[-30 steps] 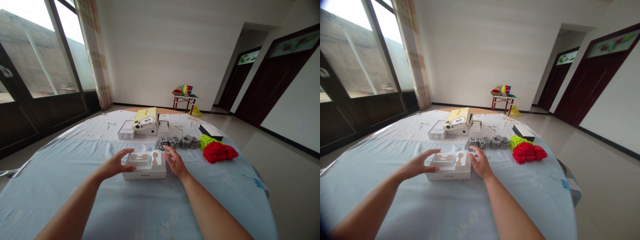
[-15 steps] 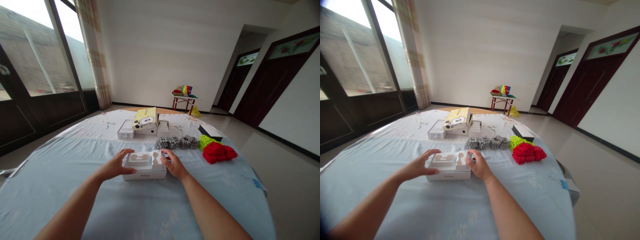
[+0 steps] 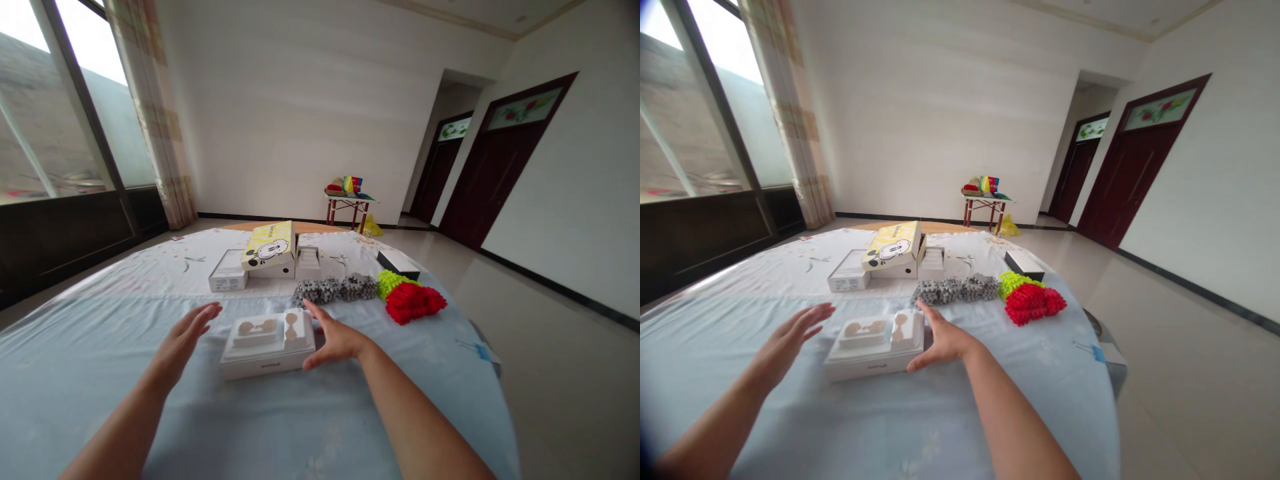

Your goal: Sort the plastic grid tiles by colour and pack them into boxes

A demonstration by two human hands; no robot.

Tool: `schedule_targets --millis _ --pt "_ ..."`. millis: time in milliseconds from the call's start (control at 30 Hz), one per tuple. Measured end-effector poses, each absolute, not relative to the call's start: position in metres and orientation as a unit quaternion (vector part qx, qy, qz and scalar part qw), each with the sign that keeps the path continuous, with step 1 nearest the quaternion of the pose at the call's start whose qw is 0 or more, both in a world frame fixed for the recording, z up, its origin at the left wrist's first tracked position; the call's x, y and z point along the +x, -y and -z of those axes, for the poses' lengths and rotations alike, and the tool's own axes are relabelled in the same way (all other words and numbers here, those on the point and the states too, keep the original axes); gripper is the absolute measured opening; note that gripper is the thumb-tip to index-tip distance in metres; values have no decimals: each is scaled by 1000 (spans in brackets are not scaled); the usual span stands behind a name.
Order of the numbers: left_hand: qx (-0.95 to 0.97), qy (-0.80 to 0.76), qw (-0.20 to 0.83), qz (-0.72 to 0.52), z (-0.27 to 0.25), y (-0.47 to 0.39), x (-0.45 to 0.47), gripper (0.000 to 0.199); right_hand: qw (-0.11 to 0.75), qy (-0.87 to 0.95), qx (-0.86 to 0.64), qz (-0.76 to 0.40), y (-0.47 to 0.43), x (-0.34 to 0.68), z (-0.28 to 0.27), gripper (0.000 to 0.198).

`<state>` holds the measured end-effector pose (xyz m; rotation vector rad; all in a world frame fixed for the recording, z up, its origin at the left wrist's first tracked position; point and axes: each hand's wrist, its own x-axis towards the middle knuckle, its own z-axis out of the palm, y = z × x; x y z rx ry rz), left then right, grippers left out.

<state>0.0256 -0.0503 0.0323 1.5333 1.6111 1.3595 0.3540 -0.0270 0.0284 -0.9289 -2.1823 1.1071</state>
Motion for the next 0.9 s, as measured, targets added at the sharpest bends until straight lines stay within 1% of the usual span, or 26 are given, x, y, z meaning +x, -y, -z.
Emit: schedule_targets --millis 33,67,200,400,533,733,900 --pt "526 -584 308 -536 -23 47 21 50 253 811 -343 -401 27 353 -28 125" --pt "481 -587 327 -563 -15 44 16 50 250 814 -344 -395 26 353 -28 126" --pt "412 -588 345 -604 4 37 8 46 243 822 -348 -379 27 352 -32 127" --pt "428 -623 327 -568 -9 45 22 42 215 843 -355 -341 31 351 -46 123" --pt "447 -633 321 -545 -13 47 23 41 239 840 -363 -323 37 353 -51 117" --pt "476 -639 316 -515 -13 48 21 44 278 796 -381 -380 43 374 -62 113" --pt "499 -654 292 -488 -10 45 21 44 310 758 -413 -400 32 414 -101 111"
